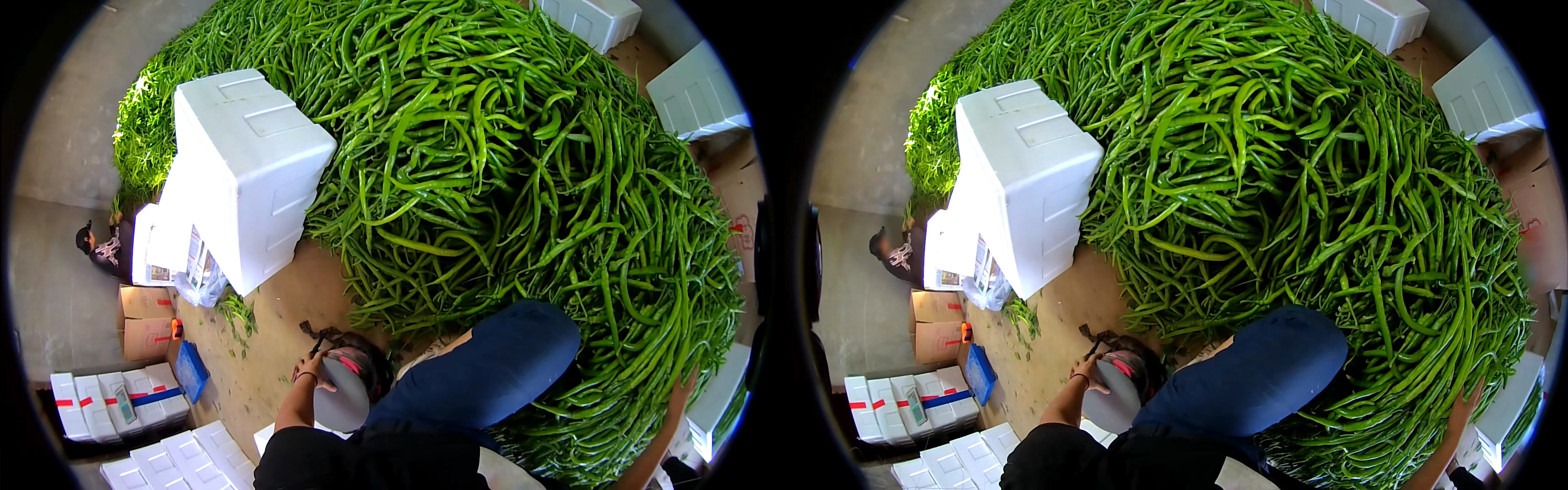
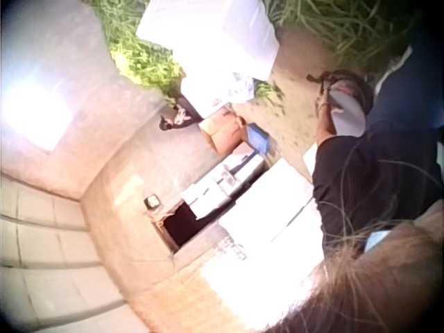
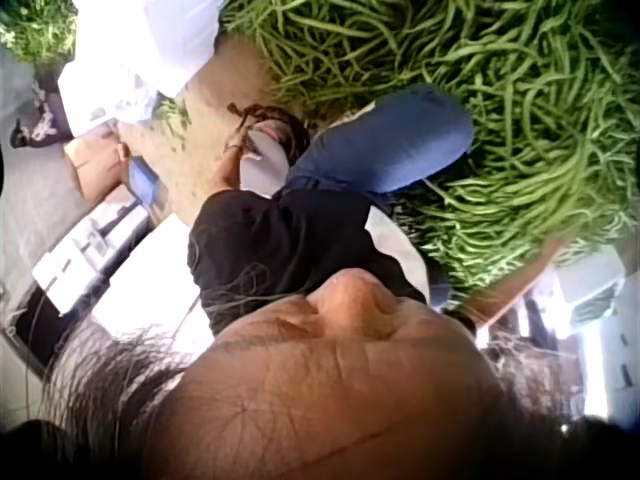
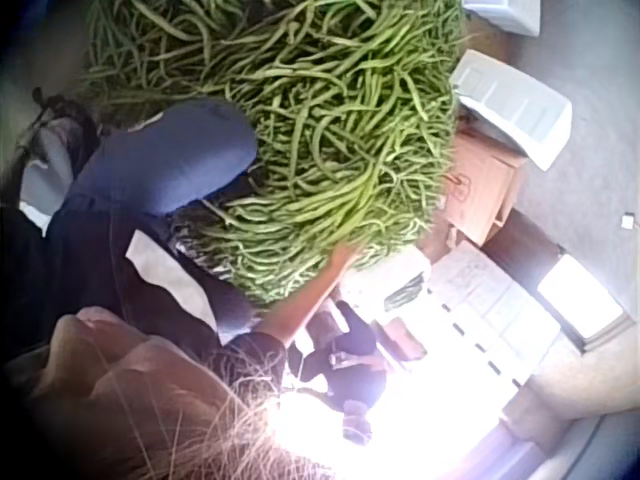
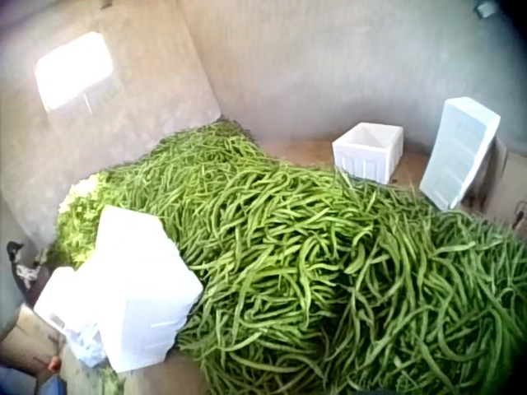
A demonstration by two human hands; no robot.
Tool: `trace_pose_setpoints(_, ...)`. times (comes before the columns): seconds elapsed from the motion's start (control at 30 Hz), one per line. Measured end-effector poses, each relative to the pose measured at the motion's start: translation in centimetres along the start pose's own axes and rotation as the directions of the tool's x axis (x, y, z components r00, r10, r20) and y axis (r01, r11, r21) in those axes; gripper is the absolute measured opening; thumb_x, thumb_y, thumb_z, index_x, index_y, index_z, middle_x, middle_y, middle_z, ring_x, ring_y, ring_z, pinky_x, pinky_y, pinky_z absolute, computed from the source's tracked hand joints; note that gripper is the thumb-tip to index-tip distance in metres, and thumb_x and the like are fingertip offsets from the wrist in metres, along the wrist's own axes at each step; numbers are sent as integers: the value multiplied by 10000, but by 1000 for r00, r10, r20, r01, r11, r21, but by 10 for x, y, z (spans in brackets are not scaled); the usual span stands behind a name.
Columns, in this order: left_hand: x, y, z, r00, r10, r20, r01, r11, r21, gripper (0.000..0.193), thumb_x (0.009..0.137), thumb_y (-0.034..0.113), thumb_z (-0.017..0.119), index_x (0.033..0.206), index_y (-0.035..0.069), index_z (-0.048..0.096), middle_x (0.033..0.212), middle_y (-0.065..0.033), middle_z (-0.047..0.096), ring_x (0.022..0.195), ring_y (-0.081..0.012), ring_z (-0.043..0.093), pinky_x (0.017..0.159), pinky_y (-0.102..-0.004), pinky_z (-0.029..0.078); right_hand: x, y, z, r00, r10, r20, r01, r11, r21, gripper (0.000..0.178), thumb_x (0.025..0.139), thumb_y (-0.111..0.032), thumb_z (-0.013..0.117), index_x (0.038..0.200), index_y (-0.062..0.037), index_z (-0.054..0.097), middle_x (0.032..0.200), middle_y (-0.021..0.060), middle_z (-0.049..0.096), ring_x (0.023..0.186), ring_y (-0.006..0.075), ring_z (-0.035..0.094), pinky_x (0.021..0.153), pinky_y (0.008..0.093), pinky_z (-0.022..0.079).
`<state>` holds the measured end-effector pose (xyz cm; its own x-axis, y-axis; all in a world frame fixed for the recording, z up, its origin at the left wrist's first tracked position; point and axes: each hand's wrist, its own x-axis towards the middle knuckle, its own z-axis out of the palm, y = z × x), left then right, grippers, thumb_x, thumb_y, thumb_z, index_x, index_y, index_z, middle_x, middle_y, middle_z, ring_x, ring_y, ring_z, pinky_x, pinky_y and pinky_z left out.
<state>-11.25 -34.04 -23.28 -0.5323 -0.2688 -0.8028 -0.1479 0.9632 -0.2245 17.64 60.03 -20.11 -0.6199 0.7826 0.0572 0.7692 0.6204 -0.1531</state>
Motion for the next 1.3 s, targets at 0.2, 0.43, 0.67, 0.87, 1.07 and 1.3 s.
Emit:
trace_pose_setpoints(0.2,16,12,21,974,227,-3,-223,955,194,1148,320,219,919,1337,291,392,1325,-115,400,1189,-411,407,987,-494,388,-9,7,5,1000,3,-17,-3,1000,10,694,874,-106,573,1465,-186,219,1500,99,240,1379,331,190,1102,442,200)
trace_pose_setpoints(0.43,116,27,60,665,726,171,-716,686,-126,512,797,456,587,1239,199,552,1146,-88,610,1076,-270,566,919,-385,449,-32,-52,-3,995,101,-24,-99,992,74,704,862,-68,581,1461,-173,227,1487,134,246,1380,319,191,1103,448,207)
trace_pose_setpoints(0.67,120,132,-24,660,566,494,-732,631,256,421,829,403,570,1169,155,587,1076,-124,632,1030,-283,586,892,-400,450,-64,-139,-85,959,134,-250,-108,988,114,572,906,-205,545,1416,-83,317,1415,178,361,1316,320,330,1085,386,253)
trace_pose_setpoints(0.87,149,159,-26,181,258,949,-963,242,118,354,857,358,556,1108,117,617,1017,-155,652,991,-294,604,868,-413,452,-205,-285,-202,957,78,-278,-54,994,95,643,825,-197,626,1385,-40,353,1385,199,386,1314,325,327,1082,398,253)
trace_pose_setpoints(1.07,-101,216,-173,-290,926,244,-956,-292,-27,240,863,220,576,1070,108,622,1030,-166,631,906,-332,611,781,-391,495,-330,-388,-285,963,108,-246,-99,994,48,738,739,-126,648,1404,-71,333,1437,188,313,1333,336,306,1092,422,249)
trace_pose_setpoints(1.3,-323,86,-297,-768,-143,-625,88,-989,118,239,864,277,600,964,59,594,917,-76,599,833,-227,581,771,-422,532,-406,-440,-308,955,158,-251,-162,987,2,816,739,-233,717,1424,-91,296,1473,207,231,1345,396,246,1084,463,253)
